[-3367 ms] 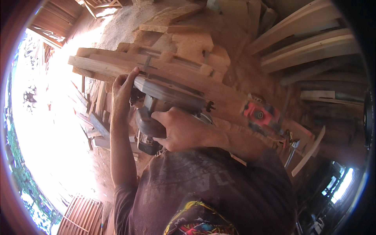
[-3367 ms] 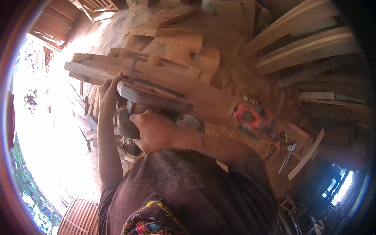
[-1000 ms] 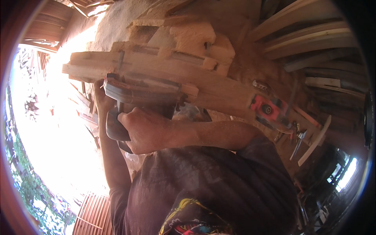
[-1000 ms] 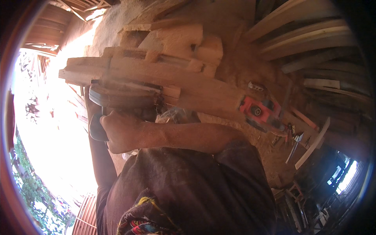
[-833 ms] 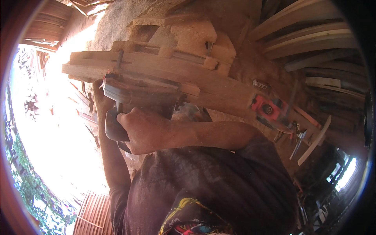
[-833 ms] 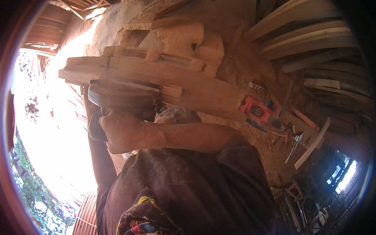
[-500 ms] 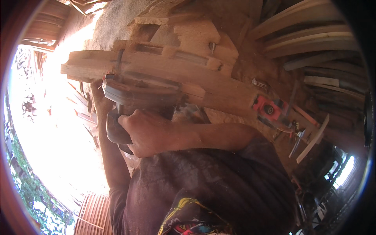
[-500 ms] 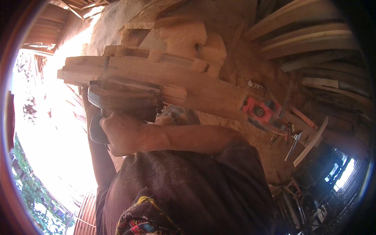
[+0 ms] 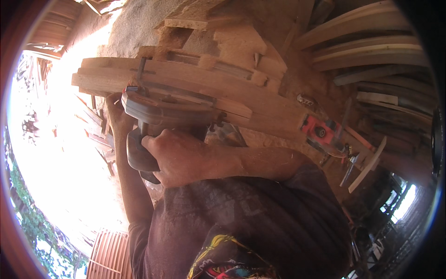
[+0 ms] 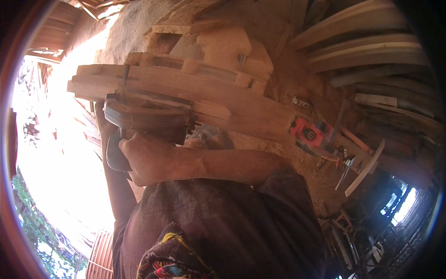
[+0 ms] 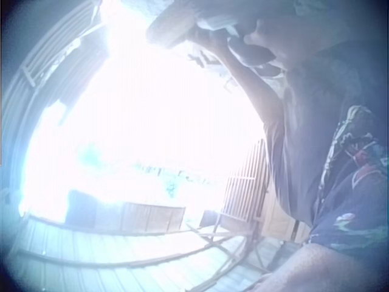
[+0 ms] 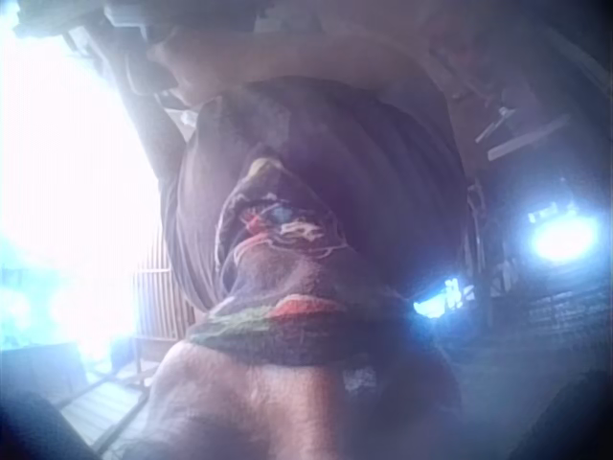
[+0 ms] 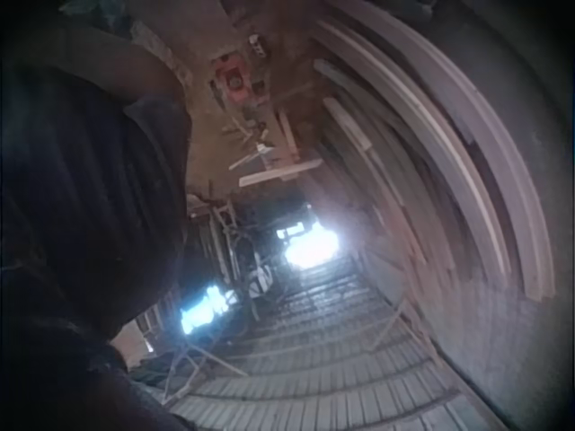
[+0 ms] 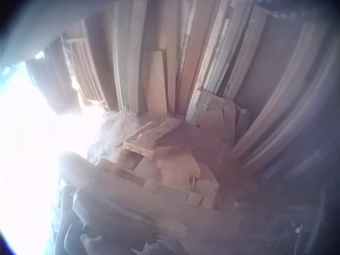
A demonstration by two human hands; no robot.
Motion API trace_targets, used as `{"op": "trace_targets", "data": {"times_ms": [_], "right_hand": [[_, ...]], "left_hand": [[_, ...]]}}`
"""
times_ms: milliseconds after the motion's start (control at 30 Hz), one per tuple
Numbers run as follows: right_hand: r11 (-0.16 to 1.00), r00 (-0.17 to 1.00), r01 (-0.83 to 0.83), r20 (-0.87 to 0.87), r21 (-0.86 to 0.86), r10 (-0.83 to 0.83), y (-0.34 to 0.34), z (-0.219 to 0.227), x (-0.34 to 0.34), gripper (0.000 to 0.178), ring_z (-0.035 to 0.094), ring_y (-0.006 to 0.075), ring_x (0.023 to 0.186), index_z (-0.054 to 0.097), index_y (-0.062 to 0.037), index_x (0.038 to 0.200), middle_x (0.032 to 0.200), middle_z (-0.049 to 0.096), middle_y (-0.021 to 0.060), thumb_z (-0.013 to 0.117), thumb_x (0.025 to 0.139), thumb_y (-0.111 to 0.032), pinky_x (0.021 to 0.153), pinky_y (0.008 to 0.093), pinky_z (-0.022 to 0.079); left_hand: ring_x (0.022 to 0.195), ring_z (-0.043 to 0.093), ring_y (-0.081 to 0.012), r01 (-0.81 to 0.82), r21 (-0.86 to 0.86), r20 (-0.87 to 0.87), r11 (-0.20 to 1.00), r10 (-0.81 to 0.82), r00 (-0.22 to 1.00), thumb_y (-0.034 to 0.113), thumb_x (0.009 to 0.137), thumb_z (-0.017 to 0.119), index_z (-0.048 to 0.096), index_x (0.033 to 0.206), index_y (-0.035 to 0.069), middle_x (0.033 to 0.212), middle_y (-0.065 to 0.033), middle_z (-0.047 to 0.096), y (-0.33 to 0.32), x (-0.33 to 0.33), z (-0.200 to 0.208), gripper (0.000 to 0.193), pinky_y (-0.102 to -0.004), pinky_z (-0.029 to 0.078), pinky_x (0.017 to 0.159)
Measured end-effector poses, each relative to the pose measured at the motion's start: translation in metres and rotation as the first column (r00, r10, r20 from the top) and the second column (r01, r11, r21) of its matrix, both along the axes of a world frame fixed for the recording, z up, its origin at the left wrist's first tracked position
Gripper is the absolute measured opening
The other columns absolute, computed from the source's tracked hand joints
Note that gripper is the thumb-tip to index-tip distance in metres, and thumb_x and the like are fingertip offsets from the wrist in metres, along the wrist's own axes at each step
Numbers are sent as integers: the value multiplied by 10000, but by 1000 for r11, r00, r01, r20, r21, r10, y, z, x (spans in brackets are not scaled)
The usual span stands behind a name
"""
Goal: The person measures a wooden plank with a try square and then uses a circular saw to cut it. They repeat the measuring and cutting process on the same plank multiple times.
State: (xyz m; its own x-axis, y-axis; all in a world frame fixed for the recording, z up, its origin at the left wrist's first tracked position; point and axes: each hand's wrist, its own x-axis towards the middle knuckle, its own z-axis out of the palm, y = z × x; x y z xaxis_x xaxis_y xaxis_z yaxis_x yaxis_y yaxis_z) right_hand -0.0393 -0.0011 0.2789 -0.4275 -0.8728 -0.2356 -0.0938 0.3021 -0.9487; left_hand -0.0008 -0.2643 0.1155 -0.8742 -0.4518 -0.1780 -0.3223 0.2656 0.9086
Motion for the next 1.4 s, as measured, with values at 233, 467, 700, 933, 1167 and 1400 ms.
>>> {"op": "trace_targets", "data": {"times_ms": [233,467,700,933,1167,1400], "right_hand": [[1000,1000,-24,16,10,24,-8,3,-5,289,803,425,820,656,124,951,828,740,332,808,809,-77,752,476,668],[998,996,-59,63,33,57,-18,6,-12,322,800,439,840,652,138,984,839,737,342,816,803,-72,779,475,665],[998,995,-37,90,47,33,-21,9,-16,309,778,481,875,642,118,992,858,729,354,798,808,-74,811,514,643],[1000,998,-6,64,-1,6,-25,0,-13,296,756,507,834,586,64,967,782,704,332,785,812,-91,757,538,623],[999,998,-29,58,29,27,-30,1,-14,338,750,514,846,598,51,1037,803,711,327,798,816,-108,769,551,619],[1000,1000,3,-12,17,-3,-34,-8,-7,359,753,500,855,609,44,1075,829,721,309,805,822,-118,776,546,616]], "left_hand": [[989,748,-229,8,-99,-36,995,-12,999,239,992,823,484,1304,-14,1140,-254,740,-10,3,-7,526,-335,616,819],[959,744,-212,-38,-39,-47,999,36,998,233,954,852,510,1280,-11,1110,-230,742,-18,3,-6,532,-319,602,788],[882,719,-172,-109,-99,93,989,118,989,185,943,852,516,1285,26,1069,-196,746,0,-9,22,505,-317,596,719],[867,722,-192,-169,-124,190,978,190,963,153,905,870,532,1292,48,1069,-173,738,8,-16,38,525,-320,600,664],[930,744,-205,-136,-211,124,968,165,979,180,896,873,544,1274,38,1078,-182,756,-2,-9,21,521,-338,605,733],[981,731,-269,-208,-113,100,971,220,970,79,746,894,615,1236,30,1114,-165,726,-15,-6,-4,566,-402,578,874]]}}
